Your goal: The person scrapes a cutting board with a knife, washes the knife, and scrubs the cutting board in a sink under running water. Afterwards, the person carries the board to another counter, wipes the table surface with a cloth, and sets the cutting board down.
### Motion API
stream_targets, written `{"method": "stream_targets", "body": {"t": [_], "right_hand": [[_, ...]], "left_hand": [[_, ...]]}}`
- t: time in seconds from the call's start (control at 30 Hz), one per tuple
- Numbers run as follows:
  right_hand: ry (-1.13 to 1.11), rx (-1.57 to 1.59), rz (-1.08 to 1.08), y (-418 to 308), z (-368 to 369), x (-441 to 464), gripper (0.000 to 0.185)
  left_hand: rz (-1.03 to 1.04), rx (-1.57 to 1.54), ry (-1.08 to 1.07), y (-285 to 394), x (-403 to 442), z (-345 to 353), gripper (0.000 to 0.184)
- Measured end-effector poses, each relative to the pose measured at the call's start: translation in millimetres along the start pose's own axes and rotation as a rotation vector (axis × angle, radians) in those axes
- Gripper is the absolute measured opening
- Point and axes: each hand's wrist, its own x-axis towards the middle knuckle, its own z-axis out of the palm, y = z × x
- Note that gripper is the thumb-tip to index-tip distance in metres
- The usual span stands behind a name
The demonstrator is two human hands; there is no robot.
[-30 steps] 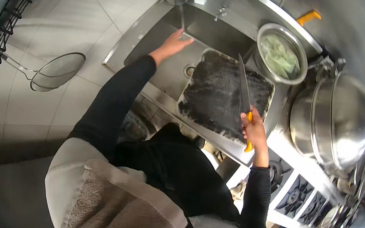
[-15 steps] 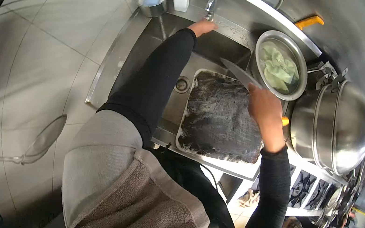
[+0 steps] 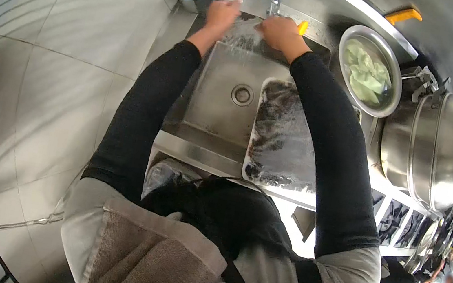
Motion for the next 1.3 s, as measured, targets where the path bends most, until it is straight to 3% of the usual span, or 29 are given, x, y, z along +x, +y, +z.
{"method": "stream_targets", "body": {"t": [0.07,0.1,0.2,0.23,0.3,0.4,0.5,0.6,0.63,0.73,0.77,0.83,0.93,1.0,1.2,1.3], "right_hand": [[0.063,-0.027,-0.027,-2.4,-8.9,20.8,0.023],[0.087,-0.039,-0.045,-1.0,-9.2,27.7,0.027],[0.021,0.107,-0.053,-1.8,-30.5,28.0,0.022],[-0.032,0.122,0.023,0.3,-25.0,35.7,0.027],[0.108,0.202,0.066,2.5,-22.7,24.1,0.03],[0.221,0.305,0.127,5.2,-26.6,-12.5,0.036],[0.304,0.383,0.218,4.9,-14.9,-34.5,0.031],[0.216,0.555,0.22,7.9,0.0,-44.8,0.03],[0.31,0.665,0.136,8.0,7.8,-45.9,0.025],[-0.178,1.386,0.353,7.9,0.1,-47.2,0.026],[-0.179,1.476,0.357,6.0,3.1,-49.1,0.027],[-0.182,1.649,0.364,1.9,14.1,-51.1,0.029],[-0.23,1.838,0.436,-3.3,30.4,-45.5,0.027],[-0.245,1.899,0.471,-7.0,34.6,-45.6,0.025],[-0.316,2.031,0.402,-12.4,28.2,-74.6,0.021],[-0.32,2.115,0.414,-10.4,40.8,-73.1,0.022]], "left_hand": [[-0.101,0.213,0.094,-4.0,24.7,-43.8,0.049],[-0.035,0.361,0.186,-29.8,49.1,-56.4,0.048],[0.09,0.493,0.199,-72.6,103.5,-90.8,0.05],[0.012,0.532,0.102,-87.8,120.8,-97.3,0.051],[-0.14,0.599,-0.098,-108.2,151.8,-95.8,0.055],[-0.281,0.925,-0.182,-68.9,134.6,-76.3,0.066],[-0.154,0.995,0.0,-72.8,126.4,-64.6,0.071],[-0.174,0.81,0.094,-77.7,139.2,-73.0,0.065],[-0.122,0.756,0.193,-68.5,131.7,-76.1,0.052],[-0.031,0.388,0.402,-38.1,102.6,-86.7,0.044],[0.096,0.327,0.473,-28.8,82.2,-84.6,0.039],[0.328,0.22,0.384,-16.6,34.9,-67.7,0.034],[0.281,0.126,0.056,14.8,-45.3,-7.2,0.021],[0.556,0.013,-0.014,-0.5,-68.1,38.1,0.02],[0.333,0.088,-0.047,-48.8,-34.6,42.7,0.021],[0.26,-0.024,-0.207,-9.1,-83.3,43.6,0.02]]}}
